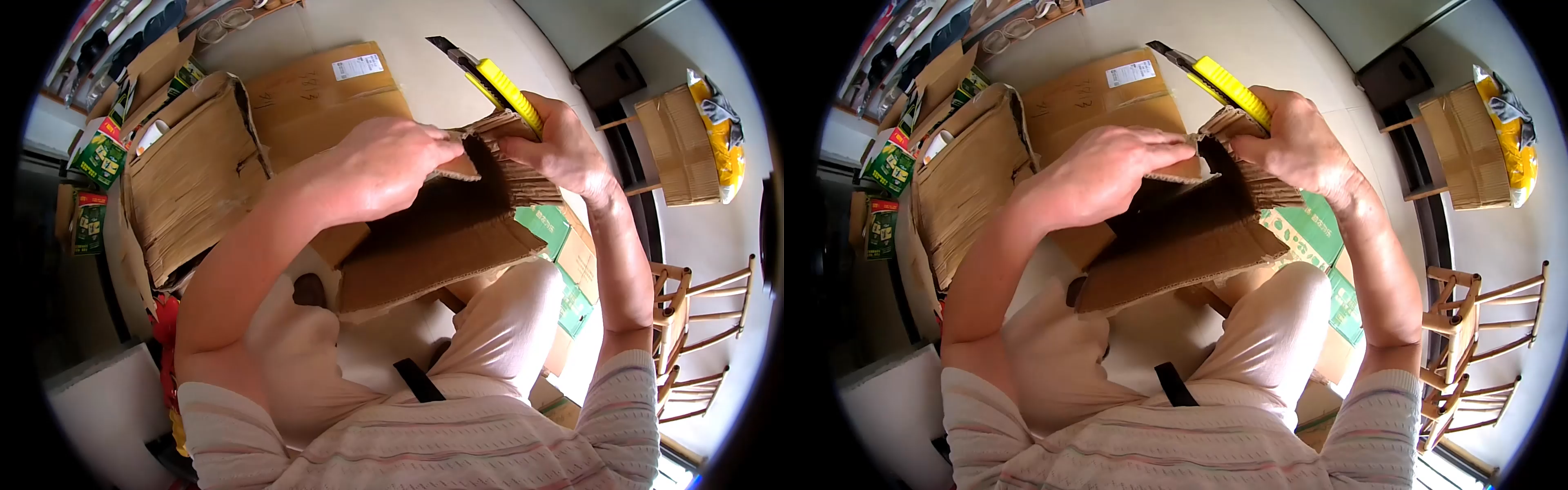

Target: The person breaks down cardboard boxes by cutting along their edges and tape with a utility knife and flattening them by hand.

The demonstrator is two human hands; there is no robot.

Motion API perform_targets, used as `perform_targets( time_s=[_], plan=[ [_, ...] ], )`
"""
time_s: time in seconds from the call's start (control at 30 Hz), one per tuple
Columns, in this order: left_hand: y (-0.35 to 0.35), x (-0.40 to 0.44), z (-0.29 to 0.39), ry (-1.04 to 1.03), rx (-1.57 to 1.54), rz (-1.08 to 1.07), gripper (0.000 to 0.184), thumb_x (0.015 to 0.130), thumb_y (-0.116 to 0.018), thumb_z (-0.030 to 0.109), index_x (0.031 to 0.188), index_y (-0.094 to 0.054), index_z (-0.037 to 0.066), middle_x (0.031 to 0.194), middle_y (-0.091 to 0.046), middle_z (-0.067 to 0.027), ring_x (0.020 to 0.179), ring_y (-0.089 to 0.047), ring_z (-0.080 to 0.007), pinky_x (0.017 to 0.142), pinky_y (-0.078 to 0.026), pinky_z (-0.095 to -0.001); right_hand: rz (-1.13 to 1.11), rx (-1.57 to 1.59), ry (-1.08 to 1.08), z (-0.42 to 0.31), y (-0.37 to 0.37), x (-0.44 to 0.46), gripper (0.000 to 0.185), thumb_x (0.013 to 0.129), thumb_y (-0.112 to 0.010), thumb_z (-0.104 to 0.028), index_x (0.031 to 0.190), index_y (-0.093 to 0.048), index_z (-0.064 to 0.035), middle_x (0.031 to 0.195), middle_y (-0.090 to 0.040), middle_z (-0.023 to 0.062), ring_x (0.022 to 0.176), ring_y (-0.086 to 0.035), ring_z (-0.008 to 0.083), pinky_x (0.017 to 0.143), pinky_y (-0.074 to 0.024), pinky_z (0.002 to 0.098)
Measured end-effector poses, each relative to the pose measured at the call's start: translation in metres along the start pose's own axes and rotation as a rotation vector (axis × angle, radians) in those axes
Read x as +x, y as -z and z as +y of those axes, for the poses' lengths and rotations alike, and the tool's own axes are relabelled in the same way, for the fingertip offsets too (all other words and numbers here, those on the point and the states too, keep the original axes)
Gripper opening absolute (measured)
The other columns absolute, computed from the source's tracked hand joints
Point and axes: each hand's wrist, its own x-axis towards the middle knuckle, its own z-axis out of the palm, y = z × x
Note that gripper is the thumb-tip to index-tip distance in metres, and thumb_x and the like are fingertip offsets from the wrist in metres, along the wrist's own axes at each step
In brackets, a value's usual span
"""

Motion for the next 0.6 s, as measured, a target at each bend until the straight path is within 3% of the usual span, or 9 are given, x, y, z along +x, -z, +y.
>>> perform_targets(
  time_s=[0.17, 0.2, 0.27, 0.33, 0.43, 0.47, 0.5, 0.57, 0.6],
  plan=[
    [-0.009, -0.001, 0.017, 0.059, 0.02, -0.108, 0.046, 0.072, -0.047, -0.006, 0.116, -0.054, 0.003, 0.125, -0.051, -0.0129, 0.111, -0.05, -0.0306, 0.094, -0.041, -0.0375, -0.054, 0.23, -0.1, 0.016, -0.002, -0.006, 0.031, 0.07, -0.064, -0.008, 0.098, -0.059, 0.0054, 0.077, -0.063, 0.0079, 0.068, -0.056, 0.0128, 0.067, -0.0465, 0.0272],
    [-0.013, -0.001, 0.017, 0.058, 0.052, -0.12, 0.04, 0.08, -0.051, 0.003, 0.12, -0.052, 0.002, 0.129, -0.047, -0.0144, 0.116, -0.046, -0.031, 0.097, -0.038, -0.0366, -0.056, 0.287, -0.093, 0.021, -0.004, -0.006, 0.032, 0.07, -0.064, -0.007, 0.099, -0.059, 0.006, 0.078, -0.063, 0.0076, 0.069, -0.056, 0.0126, 0.067, -0.0464, 0.0267],
    [-0.023, -0.004, 0.009, -0.023, -0.08, 0.007, 0.039, 0.085, -0.053, 0.013, 0.122, -0.05, 0.003, 0.13, -0.046, -0.016, 0.117, -0.045, -0.03, 0.099, -0.036, -0.0355, -0.057, 0.389, -0.104, 0.022, -0.005, -0.013, 0.03, 0.071, -0.064, -0.005, 0.098, -0.059, 0.0064, 0.078, -0.063, 0.0078, 0.07, -0.056, 0.0121, 0.067, -0.0461, 0.0258],
    [-0.018, -0.006, 0.008, -0.044, -0.272, 0.028, 0.05, 0.087, -0.057, 0.033, 0.125, -0.047, 0.002, 0.128, -0.047, -0.0191, 0.119, -0.044, -0.0285, 0.1, -0.033, -0.034, -0.061, 0.435, -0.111, 0.023, -0.007, -0.021, 0.029, 0.072, -0.063, -0.001, 0.1, -0.058, 0.0059, 0.081, -0.063, 0.0084, 0.072, -0.056, 0.0117, 0.068, -0.0459, 0.0239],
    [-0.034, 0.004, -0.002, 0.004, -0.669, -0.025, 0.052, 0.085, -0.058, 0.036, 0.122, -0.049, 0.0, 0.124, -0.05, -0.0183, 0.116, -0.047, -0.027, 0.097, -0.037, -0.034, 0.046, 0.501, -0.098, 0.02, -0.019, -0.042, 0.029, 0.074, -0.061, -0.001, 0.101, -0.057, 0.0055, 0.084, -0.063, 0.0083, 0.073, -0.056, 0.0115, 0.068, -0.0461, 0.0238],
    [-0.044, 0.006, -0.002, 0.039, -0.748, -0.004, 0.05, 0.083, -0.061, 0.037, 0.114, -0.053, -0.001, 0.113, -0.057, -0.0183, 0.106, -0.054, -0.028, 0.09, -0.042, -0.0348, 0.041, 0.502, -0.139, 0.018, -0.021, -0.051, 0.029, 0.074, -0.061, 0.0, 0.103, -0.056, 0.0048, 0.086, -0.063, 0.0086, 0.074, -0.057, 0.0119, 0.068, -0.0466, 0.0245],
    [-0.051, 0.006, 0.001, 0.084, -0.666, 0.001, 0.046, 0.083, -0.061, 0.036, 0.111, -0.054, 0.0, 0.109, -0.058, -0.018, 0.102, -0.056, -0.0289, 0.087, -0.043, -0.0354, 0.088, 0.62, -0.131, 0.019, -0.03, -0.06, 0.029, 0.074, -0.062, 0.001, 0.102, -0.055, 0.0031, 0.082, -0.062, 0.0065, 0.072, -0.056, 0.0105, 0.067, -0.0466, 0.0245],
    [-0.066, 0.003, 0.012, 0.171, -0.502, 0.005, 0.04, 0.083, -0.06, 0.033, 0.106, -0.055, 0.0, 0.101, -0.06, -0.0176, 0.093, -0.059, -0.0307, 0.081, -0.046, -0.0366, 0.07, 0.541, -0.069, 0.037, -0.043, -0.078, 0.028, 0.075, -0.062, 0.001, 0.102, -0.055, 0.0009, 0.077, -0.059, 0.0036, 0.069, -0.054, 0.0085, 0.064, -0.0458, 0.0233],
    [-0.077, 0.002, 0.014, 0.126, -0.42, -0.002, 0.036, 0.082, -0.06, 0.03, 0.103, -0.056, 0.0, 0.093, -0.061, -0.0187, 0.086, -0.059, -0.0337, 0.077, -0.047, -0.0381, 0.068, 0.581, -0.042, 0.043, -0.052, -0.085, 0.027, 0.075, -0.062, 0.001, 0.101, -0.055, -0.0009, 0.074, -0.056, 0.0012, 0.067, -0.053, 0.0069, 0.062, -0.0446, 0.0224]
  ],
)
